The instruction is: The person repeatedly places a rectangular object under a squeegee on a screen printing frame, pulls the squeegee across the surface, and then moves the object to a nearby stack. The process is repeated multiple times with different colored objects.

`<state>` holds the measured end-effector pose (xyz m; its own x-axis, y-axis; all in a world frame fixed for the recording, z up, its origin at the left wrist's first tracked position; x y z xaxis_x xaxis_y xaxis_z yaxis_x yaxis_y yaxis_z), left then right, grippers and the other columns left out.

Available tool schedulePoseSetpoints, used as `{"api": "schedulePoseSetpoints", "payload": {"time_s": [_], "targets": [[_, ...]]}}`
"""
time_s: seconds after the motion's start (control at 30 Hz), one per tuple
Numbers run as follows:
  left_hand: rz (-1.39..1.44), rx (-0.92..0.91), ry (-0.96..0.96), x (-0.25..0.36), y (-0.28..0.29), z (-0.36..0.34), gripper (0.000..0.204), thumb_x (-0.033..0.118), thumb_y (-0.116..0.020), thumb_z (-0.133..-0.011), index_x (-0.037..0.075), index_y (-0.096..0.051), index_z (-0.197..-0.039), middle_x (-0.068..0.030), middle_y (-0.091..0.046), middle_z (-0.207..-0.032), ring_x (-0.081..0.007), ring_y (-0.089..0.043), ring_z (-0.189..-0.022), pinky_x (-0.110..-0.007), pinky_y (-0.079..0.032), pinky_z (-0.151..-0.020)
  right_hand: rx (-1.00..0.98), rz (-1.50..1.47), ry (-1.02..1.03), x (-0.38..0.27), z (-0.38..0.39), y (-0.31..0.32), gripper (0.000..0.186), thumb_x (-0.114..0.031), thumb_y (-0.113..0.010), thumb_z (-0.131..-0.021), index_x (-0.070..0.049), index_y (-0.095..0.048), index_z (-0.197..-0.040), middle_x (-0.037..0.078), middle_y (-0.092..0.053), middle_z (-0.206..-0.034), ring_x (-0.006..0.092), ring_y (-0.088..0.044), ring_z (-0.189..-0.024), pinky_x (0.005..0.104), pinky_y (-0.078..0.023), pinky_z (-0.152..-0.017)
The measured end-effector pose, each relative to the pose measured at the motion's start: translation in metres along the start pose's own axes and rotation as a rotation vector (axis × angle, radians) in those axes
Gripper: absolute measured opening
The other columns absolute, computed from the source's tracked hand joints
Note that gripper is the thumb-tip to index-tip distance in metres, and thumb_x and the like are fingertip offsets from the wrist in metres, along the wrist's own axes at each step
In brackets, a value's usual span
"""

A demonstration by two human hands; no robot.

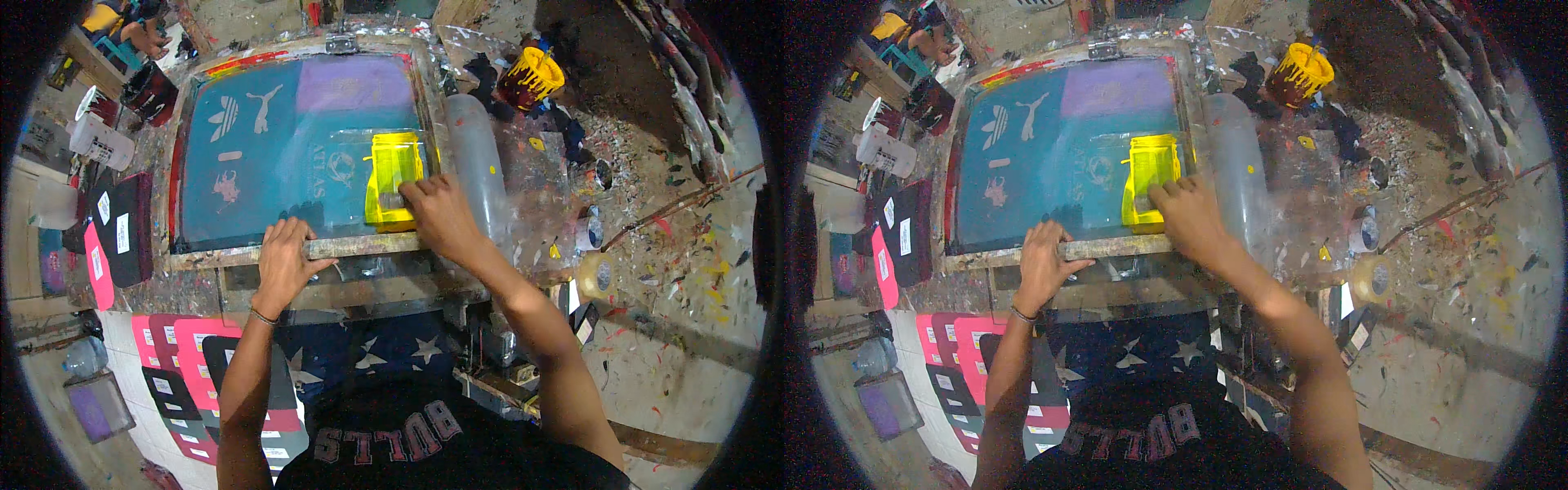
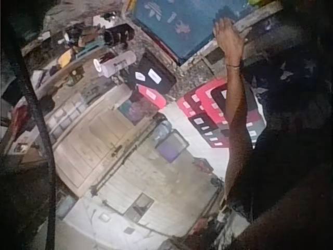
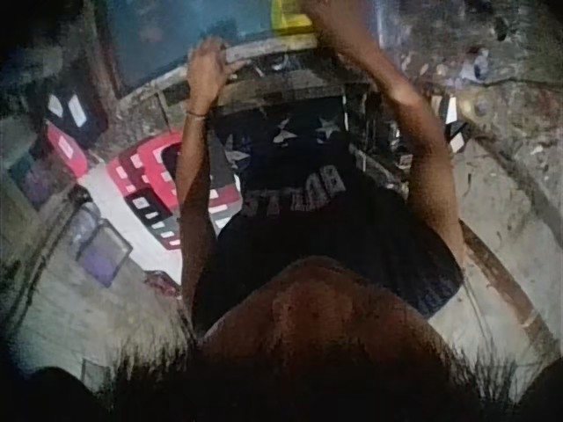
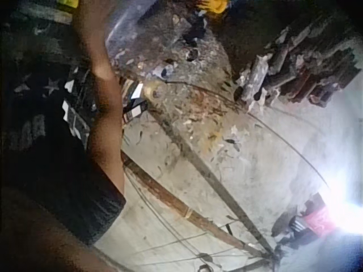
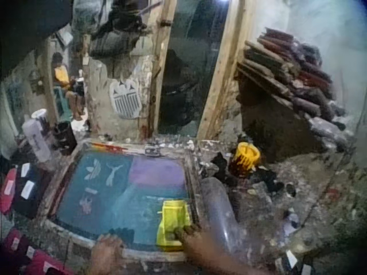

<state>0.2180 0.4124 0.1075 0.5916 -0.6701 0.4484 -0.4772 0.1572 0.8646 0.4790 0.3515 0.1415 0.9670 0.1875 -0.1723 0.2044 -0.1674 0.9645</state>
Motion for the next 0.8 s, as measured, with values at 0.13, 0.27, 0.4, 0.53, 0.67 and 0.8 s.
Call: {"api": "schedulePoseSetpoints", "payload": {"time_s": [0.13,0.27,0.4,0.53,0.67,0.8], "targets": [[-0.023,0.058,-0.029,0.002,0.0,0.003,0.052,0.038,-0.093,-0.062,0.007,-0.063,-0.09,-0.0086,-0.058,-0.091,-0.0301,-0.056,-0.091,-0.043,-0.041,-0.083,0.055,-0.017,0.031,-0.009,0.016,0.003,0.024,-0.002,-0.065,-0.082,-0.004,-0.062,-0.106,0.015,-0.068,-0.091,0.0354,-0.065,-0.091,0.0476,-0.047,-0.089],[-0.112,0.145,-0.041,0.016,0.007,0.008,0.051,0.04,-0.092,-0.063,0.006,-0.07,-0.094,-0.0085,-0.06,-0.092,-0.0284,-0.057,-0.092,-0.044,-0.037,-0.087,0.157,0.106,0.093,-0.018,0.022,0.006,0.025,-0.011,-0.069,-0.082,-0.005,-0.061,-0.105,0.013,-0.062,-0.089,0.0354,-0.061,-0.086,0.0467,-0.046,-0.085],[-0.19,0.235,-0.093,0.046,0.079,-0.015,0.054,0.039,-0.091,-0.065,0.005,-0.072,-0.102,-0.0083,-0.063,-0.097,-0.027,-0.058,-0.096,-0.044,-0.036,-0.089,0.378,0.149,0.058,-0.038,0.02,0.057,0.042,-0.039,-0.076,-0.081,-0.003,-0.061,-0.098,0.013,-0.061,-0.094,0.033,-0.06,-0.092,0.0472,-0.048,-0.082],[-0.106,0.834,-0.007,0.087,0.11,-0.019,0.059,0.036,-0.092,-0.069,0.003,-0.07,-0.112,-0.0114,-0.065,-0.107,-0.0297,-0.058,-0.103,-0.047,-0.037,-0.092,0.679,0.207,0.125,-0.022,-0.033,0.14,0.048,-0.05,-0.078,-0.081,-0.005,-0.063,-0.09,0.011,-0.059,-0.079,0.0324,-0.059,-0.074,0.0453,-0.045,-0.071],[0.304,0.251,0.013,0.125,-0.068,-0.008,0.065,0.033,-0.072,-0.093,-0.011,-0.054,-0.136,-0.0349,-0.048,-0.147,-0.0522,-0.045,-0.135,-0.059,-0.031,-0.117,0.556,0.325,-0.01,-0.021,-0.089,0.201,0.054,-0.061,-0.075,-0.085,-0.007,-0.066,-0.089,0.015,-0.07,-0.084,0.0357,-0.068,-0.08,0.0487,-0.051,-0.075],[0.695,-0.063,-0.111,0.217,-0.09,-0.027,0.063,0.037,-0.063,-0.099,-0.009,-0.054,-0.14,-0.0333,-0.054,-0.144,-0.0459,-0.051,-0.137,-0.05,-0.038,-0.116,0.623,0.063,-0.012,-0.015,-0.106,0.238,0.061,-0.051,-0.066,-0.092,0.004,-0.065,-0.067,0.026,-0.061,-0.061,0.0425,-0.066,-0.06,0.0502,-0.053,-0.06]]}}
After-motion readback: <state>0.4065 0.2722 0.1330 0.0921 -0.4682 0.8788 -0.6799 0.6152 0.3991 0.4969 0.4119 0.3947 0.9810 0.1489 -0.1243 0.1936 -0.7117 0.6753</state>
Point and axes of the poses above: each hand's wrist, its own z-axis away from the middle knuckle, its own y-axis out of the back of the hand, x = y × z, the point moved 4 cm from there along -z, towards the middle knuckle
